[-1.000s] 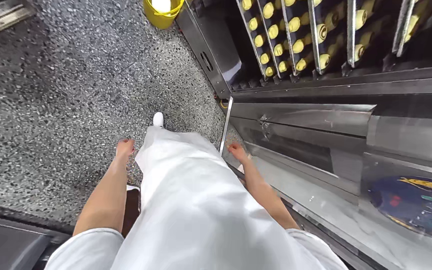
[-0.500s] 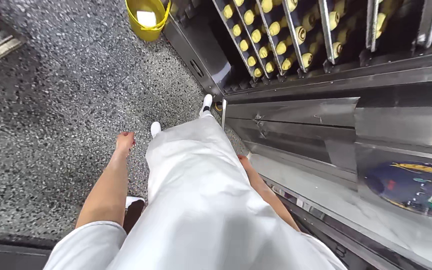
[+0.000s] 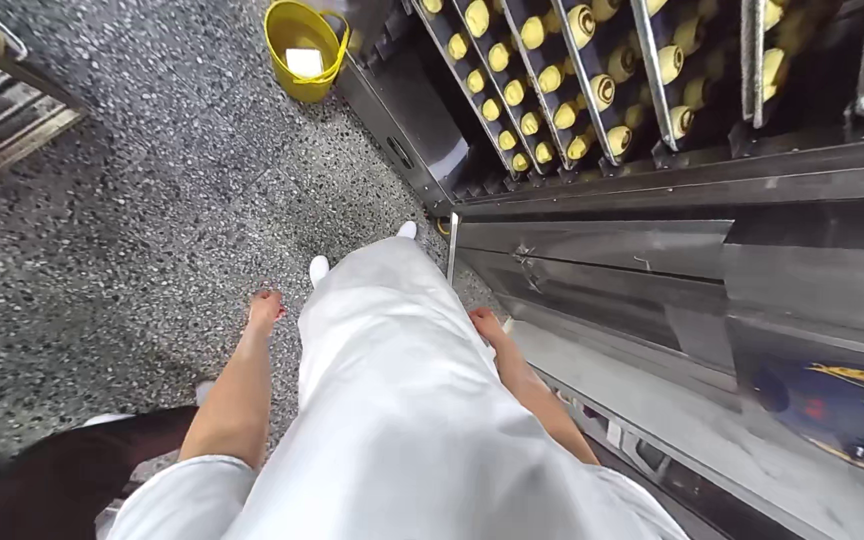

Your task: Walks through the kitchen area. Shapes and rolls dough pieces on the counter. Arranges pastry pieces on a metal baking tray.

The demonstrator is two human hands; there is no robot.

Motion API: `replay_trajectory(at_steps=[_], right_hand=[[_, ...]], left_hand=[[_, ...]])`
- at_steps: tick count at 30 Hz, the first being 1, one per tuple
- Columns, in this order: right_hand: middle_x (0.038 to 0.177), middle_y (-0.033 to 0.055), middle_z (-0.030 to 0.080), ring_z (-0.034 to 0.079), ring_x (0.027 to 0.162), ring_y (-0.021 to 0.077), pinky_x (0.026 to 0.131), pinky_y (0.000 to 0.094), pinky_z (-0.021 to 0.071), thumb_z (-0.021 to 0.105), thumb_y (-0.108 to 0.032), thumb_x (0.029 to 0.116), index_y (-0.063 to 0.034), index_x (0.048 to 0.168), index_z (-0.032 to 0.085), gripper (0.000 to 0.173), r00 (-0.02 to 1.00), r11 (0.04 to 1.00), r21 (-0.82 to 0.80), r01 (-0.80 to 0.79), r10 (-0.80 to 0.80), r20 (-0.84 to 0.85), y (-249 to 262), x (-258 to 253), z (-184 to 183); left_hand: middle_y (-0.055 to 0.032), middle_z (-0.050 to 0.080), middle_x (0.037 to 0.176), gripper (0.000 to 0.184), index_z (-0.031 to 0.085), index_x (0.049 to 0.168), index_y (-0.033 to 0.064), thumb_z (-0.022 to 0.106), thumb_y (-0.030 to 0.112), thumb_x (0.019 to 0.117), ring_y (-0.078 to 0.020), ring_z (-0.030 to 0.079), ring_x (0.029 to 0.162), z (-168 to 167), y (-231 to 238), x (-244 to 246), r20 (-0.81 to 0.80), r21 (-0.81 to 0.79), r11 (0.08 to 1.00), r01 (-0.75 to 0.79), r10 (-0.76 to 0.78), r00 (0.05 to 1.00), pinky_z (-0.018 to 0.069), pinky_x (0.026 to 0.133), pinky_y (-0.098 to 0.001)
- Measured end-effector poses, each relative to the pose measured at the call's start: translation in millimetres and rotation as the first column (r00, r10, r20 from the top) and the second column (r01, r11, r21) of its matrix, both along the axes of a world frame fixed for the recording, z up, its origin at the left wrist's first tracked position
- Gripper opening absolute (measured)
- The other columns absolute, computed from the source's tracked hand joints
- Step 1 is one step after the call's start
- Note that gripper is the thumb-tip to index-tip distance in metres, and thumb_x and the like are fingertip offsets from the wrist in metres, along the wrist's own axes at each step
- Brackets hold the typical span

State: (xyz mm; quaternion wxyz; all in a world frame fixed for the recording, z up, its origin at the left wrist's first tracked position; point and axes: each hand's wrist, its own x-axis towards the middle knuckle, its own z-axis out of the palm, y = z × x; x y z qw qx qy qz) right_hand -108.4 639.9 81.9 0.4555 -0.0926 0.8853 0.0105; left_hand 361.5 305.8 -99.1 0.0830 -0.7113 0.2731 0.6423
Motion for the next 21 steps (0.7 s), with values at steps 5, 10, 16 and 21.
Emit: replay_trajectory(at_steps=[5,10,16,21], right_hand=[[0.112,0.0158,0.072,0.069,0.104,0.0268,0.095,0.0507,0.0542,0.056,-0.037,0.1031,-0.0066,0.124,0.069,0.039,0.998,0.999,-0.022,0.028,-0.027,0.064,-10,-17,-23],[0.115,0.0199,0.071,0.069,0.107,0.0326,0.097,0.0558,0.053,0.058,-0.037,0.103,-0.0034,0.126,0.067,0.041,0.992,0.999,-0.008,0.041,-0.04,0.121,-43,-52,-45],[0.113,0.0229,0.07,0.07,0.099,0.0324,0.089,0.05,0.0567,0.058,-0.03,0.1051,0.0022,0.128,0.064,0.039,0.973,0.988,-0.115,0.107,-0.08,0.217,-149,-118,-110],[0.114,0.0218,0.071,0.069,0.105,0.0334,0.095,0.0527,0.0535,0.059,-0.032,0.1036,-0.0007,0.125,0.067,0.039,0.939,0.967,-0.132,-0.219,0.246,0.242,-319,-147,-125]], left_hand=[[-0.0169,0.066,0.109,0.041,0.055,0.137,0.0019,0.051,0.027,0.1046,-0.021,0.065,0.084,16,-23,-28,0.031,-0.021,0.999,0.041,-0.04,0.999,0.0557,0.078,-0.0402],[-0.0246,0.065,0.119,0.037,0.058,0.134,-0.0003,0.049,0.02,0.105,-0.0327,0.066,0.099,51,-57,-61,0.09,-0.088,0.991,0.102,-0.094,0.991,0.0551,0.088,-0.0516],[-0.0268,0.068,0.116,0.038,0.064,0.13,0.0008,0.05,0.027,0.1065,-0.04,0.068,0.103,92,-100,-85,0.193,-0.19,0.967,0.169,-0.132,0.972,0.0538,0.091,-0.0595],[-0.0243,0.067,0.114,0.038,0.062,0.134,0.0012,0.049,0.025,0.1066,-0.0341,0.066,0.095,87,-131,-62,0.214,-0.165,0.986,-0.026,0.062,0.975,0.0543,0.086,-0.0536]])
